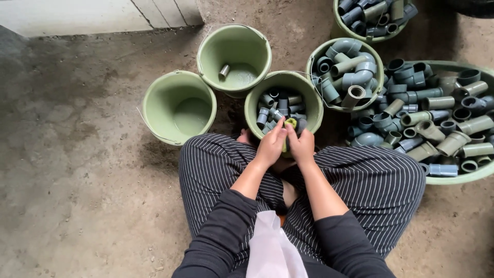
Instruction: The person sits on the floor and wipes small gray plastic pipe fittings with a green cloth. They pick up fittings from a bucket, wipe them, and place them into another bucket. The process is repeated continuously.
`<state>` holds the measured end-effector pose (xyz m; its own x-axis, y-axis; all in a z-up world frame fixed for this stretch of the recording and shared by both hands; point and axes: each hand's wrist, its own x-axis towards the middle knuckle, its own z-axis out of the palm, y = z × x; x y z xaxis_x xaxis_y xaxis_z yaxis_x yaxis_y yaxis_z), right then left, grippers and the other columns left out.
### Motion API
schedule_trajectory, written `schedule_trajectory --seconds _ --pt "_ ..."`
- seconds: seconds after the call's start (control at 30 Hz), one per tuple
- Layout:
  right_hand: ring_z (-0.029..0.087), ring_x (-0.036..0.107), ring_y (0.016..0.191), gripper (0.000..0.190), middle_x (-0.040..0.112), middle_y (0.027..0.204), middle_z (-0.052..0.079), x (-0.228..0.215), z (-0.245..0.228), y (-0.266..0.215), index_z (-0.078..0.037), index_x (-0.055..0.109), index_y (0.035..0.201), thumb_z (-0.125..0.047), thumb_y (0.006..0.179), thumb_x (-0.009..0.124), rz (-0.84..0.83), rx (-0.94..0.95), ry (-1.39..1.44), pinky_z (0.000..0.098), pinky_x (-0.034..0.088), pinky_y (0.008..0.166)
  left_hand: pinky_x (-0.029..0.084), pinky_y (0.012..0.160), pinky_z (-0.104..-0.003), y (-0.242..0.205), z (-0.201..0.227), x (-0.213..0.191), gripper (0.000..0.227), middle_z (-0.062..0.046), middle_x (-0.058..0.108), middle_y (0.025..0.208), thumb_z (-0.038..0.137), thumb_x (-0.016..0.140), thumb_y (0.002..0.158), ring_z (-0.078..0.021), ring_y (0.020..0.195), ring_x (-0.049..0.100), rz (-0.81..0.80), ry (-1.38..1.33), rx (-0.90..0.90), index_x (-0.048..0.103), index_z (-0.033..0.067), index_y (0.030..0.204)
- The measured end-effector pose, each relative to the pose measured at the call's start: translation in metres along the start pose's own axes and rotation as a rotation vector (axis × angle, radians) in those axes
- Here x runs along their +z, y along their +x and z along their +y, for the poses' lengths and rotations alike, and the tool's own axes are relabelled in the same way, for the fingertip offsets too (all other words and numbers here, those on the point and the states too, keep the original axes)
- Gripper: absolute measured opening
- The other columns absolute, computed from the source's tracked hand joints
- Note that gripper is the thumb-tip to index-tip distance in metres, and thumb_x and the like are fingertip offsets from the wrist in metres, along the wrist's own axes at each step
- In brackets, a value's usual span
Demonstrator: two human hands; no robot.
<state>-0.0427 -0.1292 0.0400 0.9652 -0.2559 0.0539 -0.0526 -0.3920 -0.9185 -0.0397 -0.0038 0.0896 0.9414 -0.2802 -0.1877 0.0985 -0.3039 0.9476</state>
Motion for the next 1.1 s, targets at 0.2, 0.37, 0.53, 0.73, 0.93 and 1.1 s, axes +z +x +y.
schedule_trajectory --seconds 0.2,0.37,0.53,0.73,0.93,1.1 --pt "0.013 0.050 0.072 0.033 0.058 0.076 0.007 -0.005 -0.053 -0.001 0.001 0.059 0.084 -0.032 0.084 0.059 0.173 0.257 0.399 0.0317 0.045 0.069 0.050 0.073 -0.029 0.011 -0.019 0.012 0.040 -0.010 0.062 0.094 0.034 0.053 0.085 -0.0183 0.080 0.061 0.033 -0.380 -0.101 0.042 0.0238 0.122" --pt "0.010 0.055 0.066 0.036 0.057 0.072 0.003 -0.008 -0.098 0.002 -0.004 0.056 0.083 -0.040 0.079 0.061 0.319 0.577 0.720 0.0238 0.048 0.062 0.039 0.047 -0.019 0.039 -0.038 0.005 0.025 -0.007 0.056 0.074 0.036 0.041 0.089 -0.0103 0.056 0.053 0.256 -0.649 -0.193 0.044 0.0124 0.095" --pt "0.012 0.057 0.069 0.038 0.058 0.075 0.004 -0.010 -0.076 -0.002 -0.006 0.054 0.084 -0.044 0.081 0.056 0.389 0.694 0.803 0.0252 0.047 0.063 0.028 0.031 -0.012 0.069 0.009 -0.063 0.019 -0.005 0.056 0.066 0.031 0.040 0.088 -0.0063 0.045 0.049 0.263 -0.842 -0.164 0.045 0.0123 0.087" --pt "0.016 0.060 0.079 0.051 0.061 0.085 0.011 -0.005 -0.064 -0.002 0.000 0.056 0.094 -0.049 0.079 0.059 0.349 0.685 0.768 0.0306 0.050 0.070 0.050 0.077 -0.030 0.086 -0.041 -0.069 0.070 -0.028 0.036 0.127 0.033 0.055 0.085 -0.0275 0.107 0.051 0.341 -0.490 -0.137 0.016 0.0012 0.134" --pt "0.017 0.060 0.082 0.054 0.061 0.088 0.014 0.004 -0.030 0.000 0.002 0.055 0.096 -0.049 0.079 0.061 0.358 0.637 0.728 0.0330 0.050 0.072 0.045 0.073 -0.033 0.074 -0.061 -0.003 0.017 0.010 0.059 0.086 0.030 0.048 0.079 -0.0135 0.085 0.059 0.150 0.754 0.029 0.060 0.0321 0.090" --pt "0.016 0.058 0.086 0.054 0.060 0.092 0.013 0.004 -0.017 -0.003 0.004 0.054 0.103 -0.045 0.082 0.057 0.267 0.567 0.651 0.0303 0.049 0.075 0.037 0.084 -0.039 0.075 -0.056 0.011 0.037 0.003 0.045 0.127 0.007 0.037 0.086 -0.0222 0.117 0.041 0.017 0.947 0.261 0.047 0.0226 0.119"
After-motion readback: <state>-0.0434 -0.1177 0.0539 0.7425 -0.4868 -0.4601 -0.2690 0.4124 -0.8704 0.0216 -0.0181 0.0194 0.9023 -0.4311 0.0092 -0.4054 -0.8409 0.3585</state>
